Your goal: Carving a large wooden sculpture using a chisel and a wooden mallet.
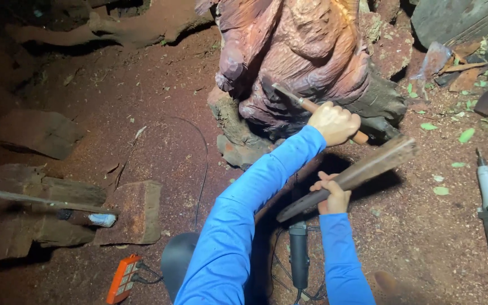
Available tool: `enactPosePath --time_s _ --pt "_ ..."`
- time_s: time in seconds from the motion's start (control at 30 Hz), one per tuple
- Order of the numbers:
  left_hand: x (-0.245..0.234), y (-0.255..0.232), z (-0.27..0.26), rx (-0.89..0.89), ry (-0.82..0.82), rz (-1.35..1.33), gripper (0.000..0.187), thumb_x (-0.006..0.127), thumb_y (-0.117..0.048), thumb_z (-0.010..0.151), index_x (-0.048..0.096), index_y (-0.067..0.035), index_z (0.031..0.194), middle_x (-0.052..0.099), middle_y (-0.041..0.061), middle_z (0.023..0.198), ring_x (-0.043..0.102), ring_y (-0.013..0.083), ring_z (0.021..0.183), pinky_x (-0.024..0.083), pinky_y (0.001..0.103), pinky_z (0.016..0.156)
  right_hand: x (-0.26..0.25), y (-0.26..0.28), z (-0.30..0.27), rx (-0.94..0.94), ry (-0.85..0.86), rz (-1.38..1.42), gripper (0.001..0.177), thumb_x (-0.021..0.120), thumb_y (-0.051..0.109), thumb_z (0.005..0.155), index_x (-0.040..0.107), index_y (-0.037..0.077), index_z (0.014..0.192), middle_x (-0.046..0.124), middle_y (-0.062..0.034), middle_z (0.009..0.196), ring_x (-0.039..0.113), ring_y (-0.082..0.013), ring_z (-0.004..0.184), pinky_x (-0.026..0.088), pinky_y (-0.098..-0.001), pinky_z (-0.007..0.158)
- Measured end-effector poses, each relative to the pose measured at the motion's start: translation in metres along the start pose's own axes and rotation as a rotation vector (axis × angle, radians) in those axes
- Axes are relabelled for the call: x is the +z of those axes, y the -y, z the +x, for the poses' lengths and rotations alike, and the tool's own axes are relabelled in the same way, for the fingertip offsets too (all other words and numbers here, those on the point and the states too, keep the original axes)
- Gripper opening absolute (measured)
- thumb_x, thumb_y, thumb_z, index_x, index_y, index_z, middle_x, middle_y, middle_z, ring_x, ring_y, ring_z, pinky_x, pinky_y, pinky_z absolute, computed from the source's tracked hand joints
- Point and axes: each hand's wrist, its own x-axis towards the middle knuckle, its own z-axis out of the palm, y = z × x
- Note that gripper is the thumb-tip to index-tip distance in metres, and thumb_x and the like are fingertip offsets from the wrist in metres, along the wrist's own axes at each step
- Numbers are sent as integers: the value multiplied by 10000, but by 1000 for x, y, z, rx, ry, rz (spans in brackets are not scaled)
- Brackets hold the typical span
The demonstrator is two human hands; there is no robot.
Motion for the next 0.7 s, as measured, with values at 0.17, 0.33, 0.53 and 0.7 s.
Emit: enactPosePath --time_s 0.17,0.33,0.53,0.7 --pt "14 13 -3 -26 39 28 79 545 -210 727 591 -168 678 620 63 565 658 298 510 440 489 543 -13 25 22 -109 -44 60 266 621 -62 746 579 98 954 711 -240 896 547 -240 425 505 -441 487" --pt "14 17 12 -121 83 35 121 512 -223 757 597 -183 680 643 37 576 679 284 527 452 492 543 21 32 17 -134 -160 132 138 624 38 732 675 0 854 513 -112 511 565 -249 420 574 -378 575" --pt "36 21 8 -178 57 78 115 547 -272 743 601 -195 678 640 33 569 687 286 534 485 485 558 24 25 19 -105 -158 -258 237 692 -82 701 602 -53 919 502 -174 472 521 -277 382 470 -458 451" --pt "43 22 -6 -139 72 113 98 569 -212 738 606 -163 661 629 75 550 653 326 502 439 523 551 30 11 15 -25 -65 -413 163 729 -55 712 591 7 653 449 -174 412 551 -285 368 504 -396 432"
